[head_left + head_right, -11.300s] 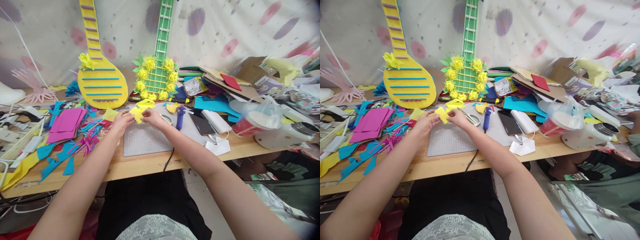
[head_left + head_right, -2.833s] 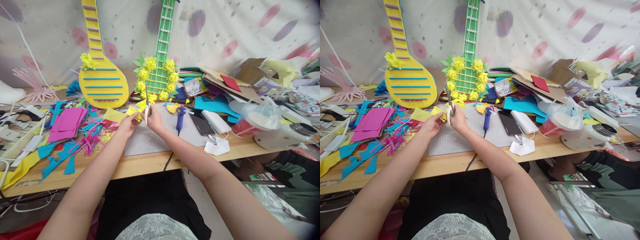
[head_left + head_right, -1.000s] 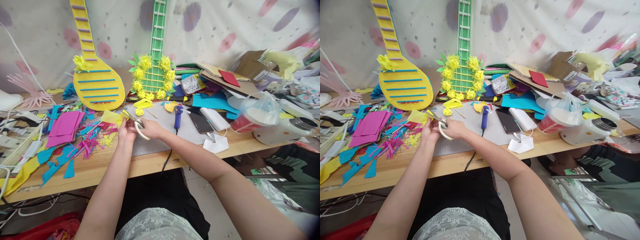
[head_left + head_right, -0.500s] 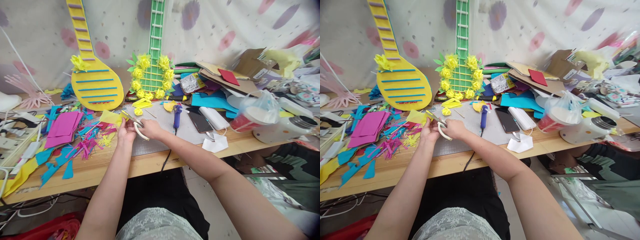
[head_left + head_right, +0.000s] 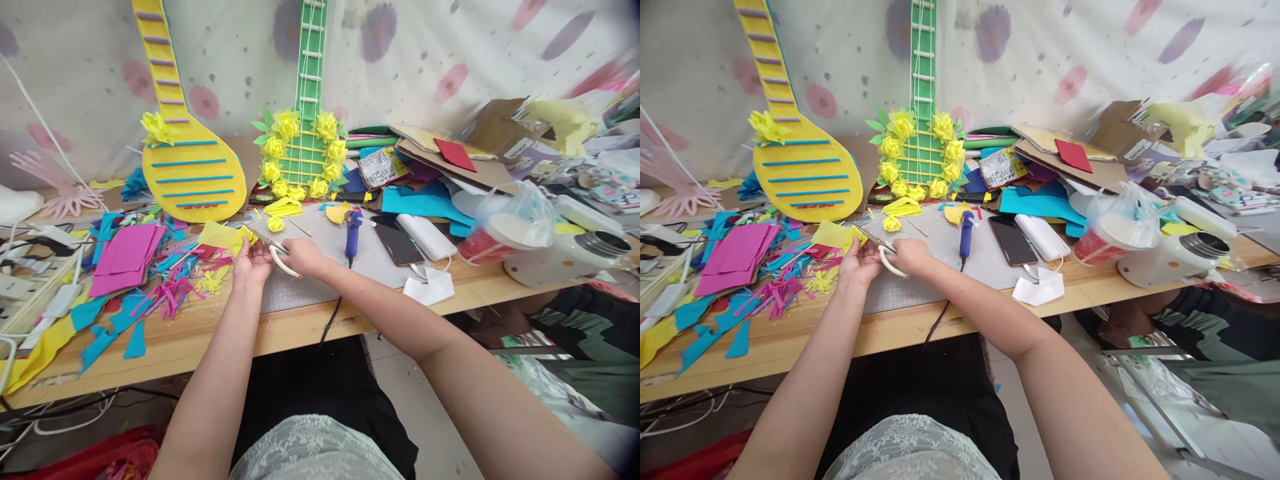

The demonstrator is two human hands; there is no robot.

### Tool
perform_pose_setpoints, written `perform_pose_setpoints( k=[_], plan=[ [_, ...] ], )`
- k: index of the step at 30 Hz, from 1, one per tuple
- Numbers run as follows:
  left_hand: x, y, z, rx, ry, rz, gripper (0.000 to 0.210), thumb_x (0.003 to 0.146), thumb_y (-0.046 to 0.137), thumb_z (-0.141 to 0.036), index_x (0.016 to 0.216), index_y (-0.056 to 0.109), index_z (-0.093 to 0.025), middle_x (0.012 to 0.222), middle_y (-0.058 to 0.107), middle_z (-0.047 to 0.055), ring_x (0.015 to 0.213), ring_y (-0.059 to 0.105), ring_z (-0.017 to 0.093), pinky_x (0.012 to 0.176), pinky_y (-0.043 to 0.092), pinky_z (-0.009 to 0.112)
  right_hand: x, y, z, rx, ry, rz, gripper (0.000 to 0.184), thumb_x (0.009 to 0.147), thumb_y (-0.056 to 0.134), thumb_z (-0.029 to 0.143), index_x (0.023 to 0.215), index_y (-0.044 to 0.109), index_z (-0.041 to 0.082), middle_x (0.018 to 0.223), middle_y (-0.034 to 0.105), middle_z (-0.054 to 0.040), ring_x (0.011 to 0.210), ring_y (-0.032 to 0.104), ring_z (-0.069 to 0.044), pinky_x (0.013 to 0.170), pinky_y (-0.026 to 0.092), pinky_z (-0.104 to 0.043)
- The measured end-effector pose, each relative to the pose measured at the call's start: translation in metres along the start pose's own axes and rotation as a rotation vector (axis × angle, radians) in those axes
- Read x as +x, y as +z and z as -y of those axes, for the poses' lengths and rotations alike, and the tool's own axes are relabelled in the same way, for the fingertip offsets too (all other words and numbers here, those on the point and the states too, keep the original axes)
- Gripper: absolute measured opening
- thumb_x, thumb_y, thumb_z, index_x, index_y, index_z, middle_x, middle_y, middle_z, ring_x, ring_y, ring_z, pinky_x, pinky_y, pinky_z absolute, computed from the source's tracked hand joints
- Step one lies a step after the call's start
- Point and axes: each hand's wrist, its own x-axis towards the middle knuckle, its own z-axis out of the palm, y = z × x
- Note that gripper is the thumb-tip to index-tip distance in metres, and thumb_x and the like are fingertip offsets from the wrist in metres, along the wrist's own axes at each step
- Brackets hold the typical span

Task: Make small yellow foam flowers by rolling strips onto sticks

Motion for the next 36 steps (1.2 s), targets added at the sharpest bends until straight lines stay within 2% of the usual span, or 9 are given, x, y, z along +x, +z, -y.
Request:
perform_pose_setpoints(
  k=[3,6,8,11,16,36],
  plan=[
    [0.001,-0.003,-0.006,0.001,0.063,-0.047,0.016,0.086,0.048,-0.018,0.072,0.052,-0.013,0.06,0.06,0.0,0.057,0.06,0.008,0.057,0.049,0.021,0.002,-0.002,-0.004,0.076,-0.024,0.03,0.062,0.078,0.036,0.069,0.084,0.062,0.014,0.087,0.066,-0.0122,0.08,0.059,-0.019,0.066,0.038,-0.025],
    [-0.001,-0.005,-0.014,0.031,0.186,-0.048,0.013,0.084,0.048,-0.008,0.073,0.053,-0.014,0.061,0.06,-0.002,0.059,0.06,0.006,0.072,0.053,0.023,0.003,-0.007,-0.01,0.283,-0.068,0.097,0.057,0.076,0.041,0.069,0.075,0.055,0.015,0.076,0.06,-0.0047,0.069,0.054,-0.013,0.061,0.037,-0.023],
    [-0.004,-0.005,-0.018,0.114,0.26,0.002,0.012,0.08,0.051,-0.004,0.075,0.055,-0.014,0.061,0.06,-0.002,0.06,0.061,0.006,0.075,0.053,0.023,0.004,-0.013,-0.014,0.49,-0.108,0.167,0.051,0.077,0.042,0.066,0.075,0.049,0.016,0.069,0.052,0.0009,0.062,0.048,-0.009,0.058,0.037,-0.021],
    [-0.008,-0.003,-0.02,0.274,0.349,0.107,0.013,0.075,0.055,-0.003,0.077,0.058,-0.016,0.066,0.063,-0.001,0.062,0.061,0.007,0.076,0.053,0.026,0.003,-0.022,-0.02,0.709,-0.175,0.342,0.043,0.081,0.043,0.059,0.072,0.041,0.017,0.061,0.04,0.0049,0.055,0.04,-0.006,0.054,0.037,-0.02],
    [-0.01,0.002,-0.017,0.429,0.4,0.176,0.013,0.071,0.06,-0.005,0.078,0.059,-0.016,0.073,0.066,-0.001,0.064,0.062,0.008,0.075,0.053,0.027,0.005,-0.031,-0.027,0.734,-0.197,0.504,0.037,0.083,0.046,0.053,0.076,0.041,0.017,0.062,0.04,0.0046,0.055,0.039,-0.007,0.052,0.037,-0.02],
    [-0.003,0.003,-0.011,0.428,0.311,0.139,0.011,0.068,0.063,-0.003,0.07,0.058,-0.013,0.064,0.062,0.0,0.058,0.059,0.008,0.073,0.053,0.026,0.007,-0.019,-0.026,0.892,-0.121,0.51,0.04,0.08,0.048,0.056,0.073,0.038,0.018,0.057,0.034,0.0068,0.047,0.034,-0.005,0.044,0.034,-0.019]
  ],
)
